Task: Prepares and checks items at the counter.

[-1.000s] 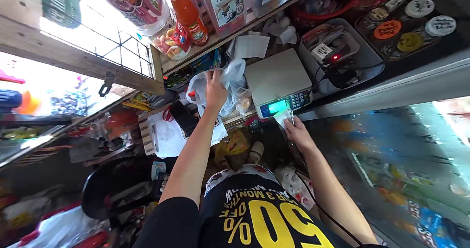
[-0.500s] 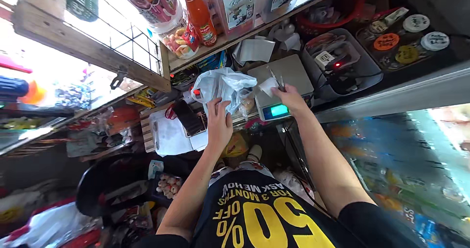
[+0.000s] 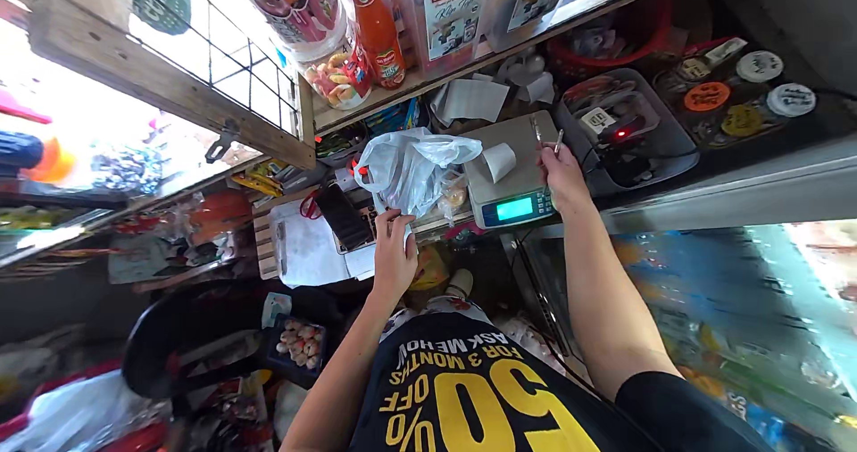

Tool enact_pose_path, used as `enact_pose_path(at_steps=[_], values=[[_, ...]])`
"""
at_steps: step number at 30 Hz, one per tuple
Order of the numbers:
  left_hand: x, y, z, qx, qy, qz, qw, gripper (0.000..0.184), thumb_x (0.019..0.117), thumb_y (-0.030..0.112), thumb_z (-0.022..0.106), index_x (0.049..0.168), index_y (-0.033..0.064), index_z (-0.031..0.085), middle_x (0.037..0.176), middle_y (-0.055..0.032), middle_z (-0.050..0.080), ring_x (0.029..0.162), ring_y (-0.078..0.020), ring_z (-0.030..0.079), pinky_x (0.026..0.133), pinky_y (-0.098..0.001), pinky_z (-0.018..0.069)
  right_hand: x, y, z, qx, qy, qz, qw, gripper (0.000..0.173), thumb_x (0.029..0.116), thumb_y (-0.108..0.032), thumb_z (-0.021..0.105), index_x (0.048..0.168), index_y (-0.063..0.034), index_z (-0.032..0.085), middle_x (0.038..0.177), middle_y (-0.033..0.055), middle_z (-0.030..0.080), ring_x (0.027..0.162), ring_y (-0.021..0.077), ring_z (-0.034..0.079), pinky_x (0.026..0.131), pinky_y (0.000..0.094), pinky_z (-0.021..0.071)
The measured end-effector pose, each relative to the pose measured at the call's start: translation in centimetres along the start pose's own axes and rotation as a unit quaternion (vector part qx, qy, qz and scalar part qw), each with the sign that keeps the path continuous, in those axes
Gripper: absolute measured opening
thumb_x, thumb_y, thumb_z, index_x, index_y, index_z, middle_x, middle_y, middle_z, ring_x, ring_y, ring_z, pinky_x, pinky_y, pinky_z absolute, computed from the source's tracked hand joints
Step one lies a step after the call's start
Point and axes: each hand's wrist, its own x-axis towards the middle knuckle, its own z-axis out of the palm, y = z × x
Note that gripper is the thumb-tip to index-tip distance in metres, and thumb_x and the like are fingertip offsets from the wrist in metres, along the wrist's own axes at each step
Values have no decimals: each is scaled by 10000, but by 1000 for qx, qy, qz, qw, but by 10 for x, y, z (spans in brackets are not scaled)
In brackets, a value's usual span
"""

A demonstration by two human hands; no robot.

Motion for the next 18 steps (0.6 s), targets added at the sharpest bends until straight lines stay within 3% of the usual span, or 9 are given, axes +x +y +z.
enact_pose_path(at_steps=[3, 7, 9, 13, 15, 18], values=[[0, 0, 2, -4, -5, 4, 1000, 315, 972, 34, 585, 1281, 36, 643, 1434, -233, 474, 1223, -331, 582, 976, -445, 541, 14, -13, 5, 82, -2, 41, 996, 383, 1109, -107, 327, 1482, -26, 356, 1165, 107, 580, 850, 121, 625, 769, 282, 536], [-1, -3, -1, 5, 9, 14, 1000, 290, 976, 61, 594, 1256, 53, 670, 1410, -207, 504, 1225, -300, 582, 976, -412, 542, 17, -38, 11, 148, 6, 74, 986, 429, 1064, -13, 341, 1486, -78, 376, 1089, 75, 549, 841, 135, 618, 763, 294, 540], [-4, -6, -2, 5, 17, 19, 1000, 287, 964, 55, 601, 1239, 46, 683, 1390, -215, 517, 1187, -283, 599, 957, -392, 549, 7, -47, 7, 178, 13, 62, 982, 398, 1057, -31, 350, 1443, -88, 425, 1018, 46, 544, 795, 121, 609, 746, 290, 544], [-7, -2, -8, -23, -4, -13, 1000, 249, 961, 42, 582, 1179, 19, 700, 1297, -222, 571, 1080, -237, 654, 882, -340, 581, -26, -58, -6, 256, -21, 41, 966, 243, 1125, -206, 341, 1293, -126, 499, 980, -9, 582, 791, 96, 641, 766, 277, 573], [-1, 19, -13, -86, -47, -36, 995, 239, 988, 70, 578, 1184, -4, 693, 1213, -193, 640, 1038, -215, 672, 886, -340, 580, -50, -62, -8, 287, -61, 32, 955, 246, 1121, -209, 350, 1236, -150, 559, 1007, -27, 625, 844, 88, 665, 790, 271, 589], [19, 64, -15, -191, -109, -10, 976, 295, 1008, 133, 602, 1257, -20, 638, 1121, -154, 674, 970, -179, 685, 863, -340, 587, -89, -68, 6, 301, -133, 14, 944, 272, 1101, -184, 406, 1279, -148, 608, 1102, -22, 652, 979, 99, 673, 875, 297, 591]])
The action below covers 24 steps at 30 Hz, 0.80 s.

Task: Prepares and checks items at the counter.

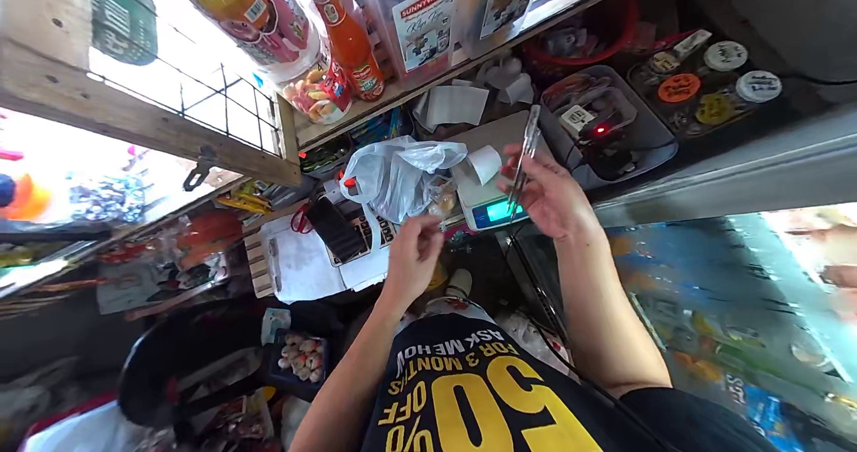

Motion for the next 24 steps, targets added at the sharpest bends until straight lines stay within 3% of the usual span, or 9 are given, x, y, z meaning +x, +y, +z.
enact_pose_path(at_steps=[3, 5, 7, 10, 12, 13, 16, 20, 24], values=[[22, 32, 17, 0, -27, 67, 997, 303, 979, 170, 671, 1230, 0, 668, 1017, -124, 663, 827, -161, 645, 716, -308, 563, -22, 13, 27, -7, -51, 2, 999, 282, 1081, -151, 428, 1265, -120, 639, 1216, 10, 673, 1072, 130, 665, 916, 333, 576], [31, 41, 26, 7, -17, 102, 995, 179, 943, 119, 712, 1062, -14, 698, 952, -122, 652, 767, -154, 636, 670, -291, 559, -33, 19, 38, -17, -63, -7, 998, 284, 1074, -131, 445, 1249, -94, 666, 1196, 23, 697, 1012, 107, 683, 853, 288, 587], [33, 41, 25, -27, -14, 110, 993, 111, 943, 78, 699, 1005, -13, 699, 959, -106, 665, 802, -132, 664, 722, -285, 589, -38, 20, 41, -13, -66, -12, 998, 300, 1084, -132, 429, 1270, -84, 660, 1223, 30, 695, 1023, 102, 683, 858, 273, 586], [22, 42, 20, -136, 9, 126, 983, 128, 977, 47, 644, 1078, -30, 656, 984, -106, 683, 803, -142, 693, 717, -310, 626, -35, 19, 32, 62, -64, -17, 996, 349, 1109, -218, 328, 1313, -143, 601, 1178, -9, 666, 1027, 102, 659, 902, 292, 571], [10, 50, 19, -214, 12, 140, 967, 136, 969, -1, 629, 1103, -24, 630, 1017, -113, 690, 833, -178, 721, 749, -354, 651, -33, 20, 27, 157, -52, -26, 986, 429, 1122, -349, 212, 1268, -218, 593, 1015, -56, 645, 842, 67, 626, 771, 237, 546], [3, 57, 20, -237, 3, 149, 960, 133, 955, -13, 633, 1088, -14, 628, 1033, -112, 687, 841, -179, 720, 747, -352, 652, -33, 20, 26, 205, -64, -34, 976, 517, 1107, -454, 161, 1286, -225, 588, 1004, -48, 650, 821, 79, 627, 750, 248, 547], [-9, 73, 31, -240, -11, 203, 949, 80, 871, -55, 668, 950, -55, 654, 981, -136, 684, 842, -176, 712, 726, -321, 641, -35, 17, 30, 275, -101, -32, 956, 737, 1011, -679, 32, 1402, -250, 486, 1107, -24, 627, 918, 127, 637, 817, 297, 555], [-7, 82, 34, -196, 8, 237, 952, 64, 846, -63, 667, 909, -68, 661, 933, -138, 679, 835, -168, 700, 720, -301, 626, -37, 11, 40, 285, -99, -53, 952, 781, 998, -677, -45, 1437, -266, 454, 1215, -2, 607, 972, 145, 634, 814, 306, 554], [-7, 84, 31, -174, 15, 242, 954, 63, 834, -70, 674, 895, -54, 668, 932, -124, 672, 842, -160, 695, 722, -290, 624, -37, 10, 41, 287, -112, -65, 949, 785, 994, -685, -45, 1442, -269, 448, 1249, 9, 597, 954, 149, 636, 784, 301, 557]])
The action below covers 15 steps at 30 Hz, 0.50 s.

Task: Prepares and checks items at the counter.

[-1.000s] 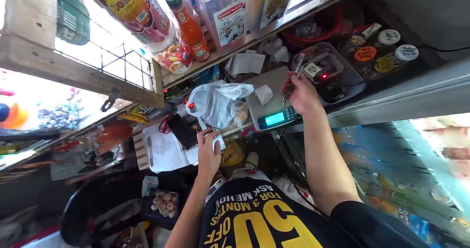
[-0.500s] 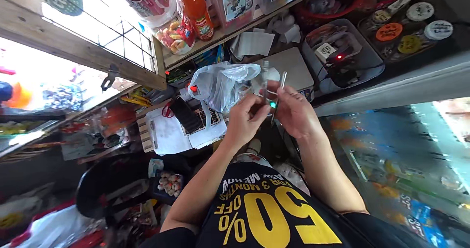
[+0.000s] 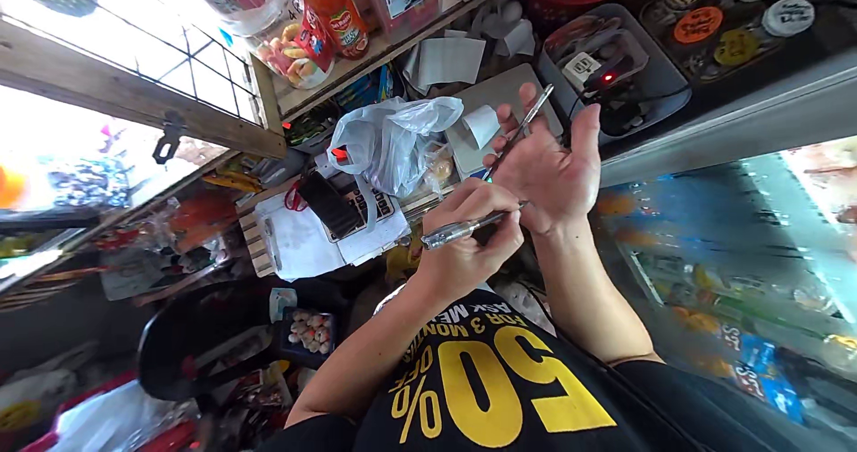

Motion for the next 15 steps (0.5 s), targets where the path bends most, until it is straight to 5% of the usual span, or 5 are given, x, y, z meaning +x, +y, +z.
enact_pose_path(at_steps=[11, 13, 15], values=[[-9, 4, -21, 21, 21, -30, 999, 64, 894, -57, 637, 956, -49, 652, 1005, -130, 653, 883, -166, 689, 748, -305, 630, 3, -4, -11, -17, 3, -4, 1000, 796, 995, -679, -38, 1391, -238, 494, 1246, 5, 614, 1014, 165, 628, 851, 340, 537], [-23, 0, -37, 28, 4, -85, 996, 100, 992, 6, 583, 1076, -38, 611, 1106, -132, 663, 936, -164, 697, 806, -327, 629, 1, -10, -18, -70, 1, 0, 998, 712, 1053, -573, 1, 1369, -220, 533, 1246, -6, 627, 1014, 149, 641, 854, 335, 549], [-45, -15, -60, 80, -18, -202, 976, 146, 1032, 70, 568, 1148, -19, 576, 1020, -94, 715, 825, -138, 715, 747, -324, 628, -2, -15, -25, -115, 36, 26, 992, 552, 1105, -390, 87, 1293, -216, 576, 1181, -26, 651, 982, 122, 654, 843, 309, 557]])
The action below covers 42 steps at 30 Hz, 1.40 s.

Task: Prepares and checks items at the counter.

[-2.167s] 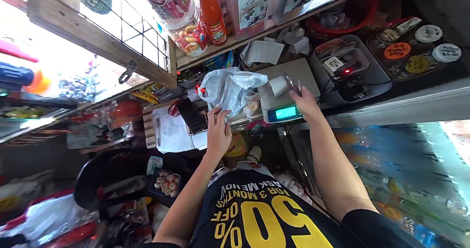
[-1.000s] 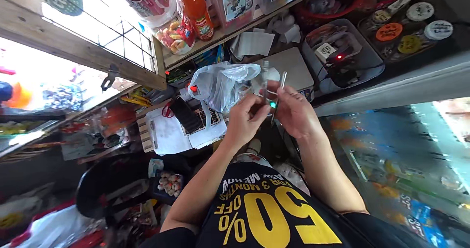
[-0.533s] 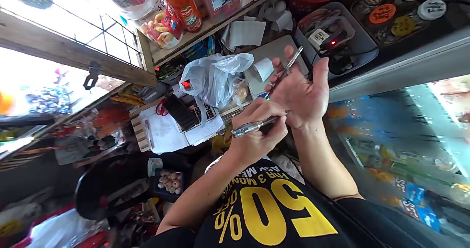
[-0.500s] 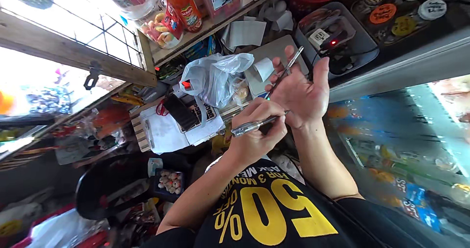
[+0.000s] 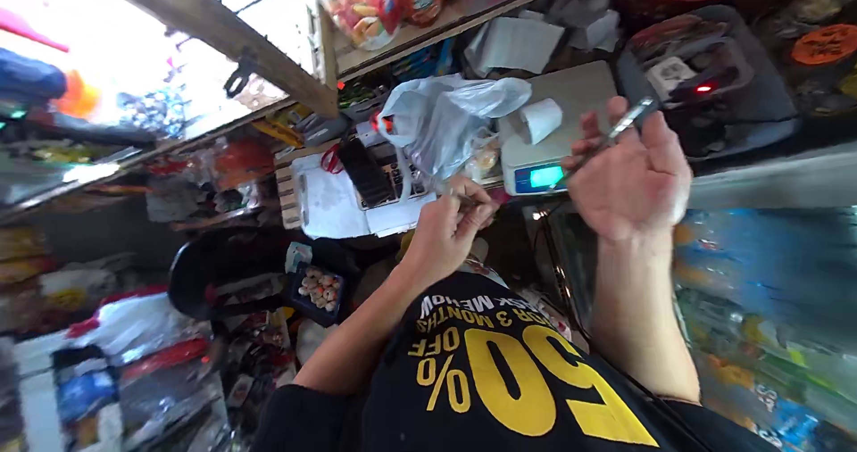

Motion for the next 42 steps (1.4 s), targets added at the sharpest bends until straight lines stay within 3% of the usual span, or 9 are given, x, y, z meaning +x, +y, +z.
enact_pose_path(at_steps=[2, 4, 7, 11, 24, 29, 33, 36, 42], values=[[-17, -38, -24, 101, -39, -183, 977, 255, 1058, 158, 566, 1257, -2, 557, 938, -110, 712, 754, -191, 717, 715, -385, 625, -1, 2, -8, 3, 54, 45, 998, 470, 1106, -288, 167, 1159, -206, 627, 1082, -23, 672, 925, 114, 663, 811, 295, 570], [-37, -86, -51, 200, -14, -311, 929, 353, 1066, 228, 553, 1341, 7, 561, 957, -186, 710, 819, -325, 714, 779, -534, 593, -3, 8, -15, 14, 83, 82, 993, 498, 1100, -294, 164, 1087, -193, 651, 1040, -16, 681, 899, 115, 667, 788, 293, 575], [-61, -136, -100, 276, 115, -407, 863, 423, 1059, 251, 551, 1367, -39, 567, 1085, -305, 688, 1025, -478, 680, 918, -664, 516, -8, 22, -20, 35, 97, 113, 988, 563, 1097, -378, 108, 1096, -184, 637, 992, -1, 680, 843, 126, 673, 756, 304, 586], [-60, -174, -144, 331, 175, -480, 793, 415, 1045, 249, 569, 1380, 5, 575, 1209, -320, 656, 1157, -503, 633, 951, -682, 493, -8, 43, -14, 46, 81, 178, 980, 625, 1089, -444, 81, 1120, -171, 642, 969, 31, 688, 831, 155, 683, 749, 327, 592], [-52, -213, -171, 346, 164, -436, 814, 326, 1020, 197, 607, 1279, 3, 640, 1238, -276, 654, 1172, -452, 638, 964, -623, 513, -11, 78, 27, 24, 32, 217, 975, 637, 1086, -460, 78, 1129, -162, 639, 993, 46, 685, 856, 169, 687, 773, 334, 593], [-63, -223, -188, 331, 194, -393, 836, 371, 1035, 314, 605, 1241, 13, 673, 1193, -254, 679, 1125, -432, 660, 967, -609, 511, -14, 91, 40, 43, 14, 221, 974, 637, 1077, -499, 95, 1155, -157, 627, 1014, 53, 671, 885, 171, 682, 785, 331, 592], [-74, -224, -222, 327, 273, -396, 813, 336, 993, 154, 632, 1291, -1, 646, 1387, -304, 548, 1235, -494, 574, 983, -634, 505, -21, 107, 57, 51, 1, 214, 976, 631, 1069, -520, 97, 1173, -165, 608, 1020, 43, 654, 902, 166, 674, 803, 327, 587], [-83, -232, -246, 325, 267, -455, 785, 468, 927, 80, 665, 1385, 40, 581, 1476, -296, 470, 1304, -502, 516, 973, -637, 509, -25, 123, 73, 39, -3, 206, 978, 642, 1065, -526, 86, 1189, -168, 605, 1025, 42, 657, 901, 165, 676, 804, 329, 587], [-104, -243, -264, 298, 211, -438, 822, 356, 967, 111, 614, 1305, -3, 633, 1309, -287, 611, 1208, -458, 610, 987, -622, 504, -32, 166, 105, 20, -12, 212, 977, 677, 1058, -550, 74, 1226, -171, 609, 1070, 35, 656, 955, 171, 668, 851, 342, 578]])
